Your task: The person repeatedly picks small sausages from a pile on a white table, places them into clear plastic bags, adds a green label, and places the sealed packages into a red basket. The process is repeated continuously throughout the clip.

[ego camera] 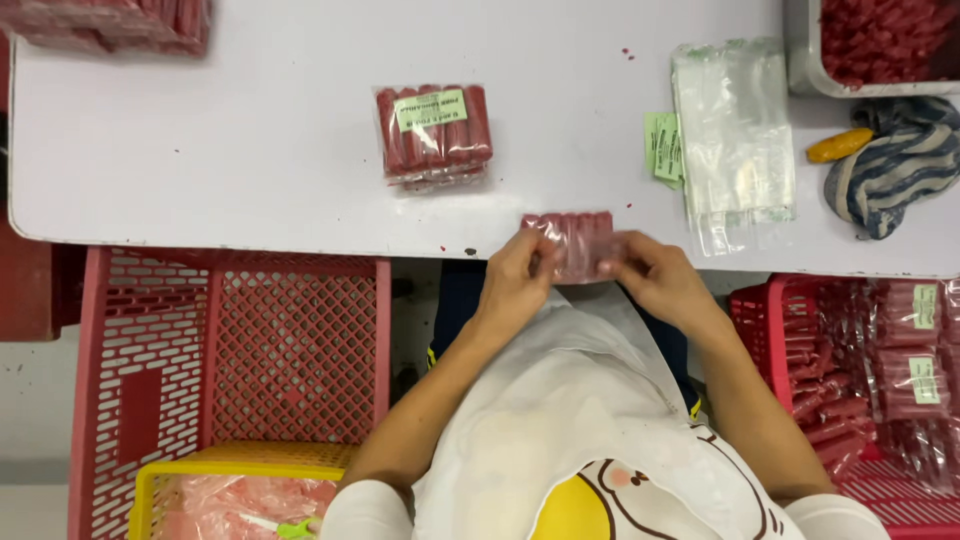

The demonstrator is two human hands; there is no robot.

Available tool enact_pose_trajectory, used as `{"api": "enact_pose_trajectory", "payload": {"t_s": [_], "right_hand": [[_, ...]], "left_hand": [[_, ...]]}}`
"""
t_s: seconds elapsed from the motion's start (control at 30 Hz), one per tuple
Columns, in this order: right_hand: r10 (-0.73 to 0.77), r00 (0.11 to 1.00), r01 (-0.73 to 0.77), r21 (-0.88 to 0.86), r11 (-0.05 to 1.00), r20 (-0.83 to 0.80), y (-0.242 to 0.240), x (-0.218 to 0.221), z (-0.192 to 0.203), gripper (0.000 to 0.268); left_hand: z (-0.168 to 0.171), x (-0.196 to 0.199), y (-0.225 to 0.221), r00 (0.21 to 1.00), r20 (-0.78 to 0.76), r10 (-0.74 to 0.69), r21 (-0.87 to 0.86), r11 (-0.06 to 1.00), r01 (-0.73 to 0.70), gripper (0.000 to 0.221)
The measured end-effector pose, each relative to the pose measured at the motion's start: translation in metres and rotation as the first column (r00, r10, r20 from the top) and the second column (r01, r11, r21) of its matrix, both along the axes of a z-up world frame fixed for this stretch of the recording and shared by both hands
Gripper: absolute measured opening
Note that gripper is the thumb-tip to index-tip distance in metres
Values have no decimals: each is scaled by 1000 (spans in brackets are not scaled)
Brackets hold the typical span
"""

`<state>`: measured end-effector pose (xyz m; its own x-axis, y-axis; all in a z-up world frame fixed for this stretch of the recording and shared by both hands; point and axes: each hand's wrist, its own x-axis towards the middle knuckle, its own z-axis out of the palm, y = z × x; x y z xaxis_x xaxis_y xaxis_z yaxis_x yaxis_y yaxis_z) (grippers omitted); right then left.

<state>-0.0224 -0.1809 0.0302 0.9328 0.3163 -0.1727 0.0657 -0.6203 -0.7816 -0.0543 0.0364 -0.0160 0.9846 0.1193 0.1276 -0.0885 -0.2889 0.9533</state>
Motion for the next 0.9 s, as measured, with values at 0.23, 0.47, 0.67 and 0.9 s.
{"api": "enact_pose_trajectory", "payload": {"t_s": [0.23,0.47,0.67,0.9], "right_hand": [[286,297,-137,-256,957,911,28,18,-6,23],[362,664,-364,-140,921,654,18,43,-7,35],[47,961,-100,186,977,271,16,47,-23,60],[138,951,-246,405,880,277,68,49,9,85]], "left_hand": [[26,45,17,943,-332,-20,-332,938,-97,15],[77,4,-1,815,547,-189,694,648,-315,22],[-6,18,27,951,303,-69,401,914,-61,42],[53,14,57,854,500,143,347,870,-350,52]]}}
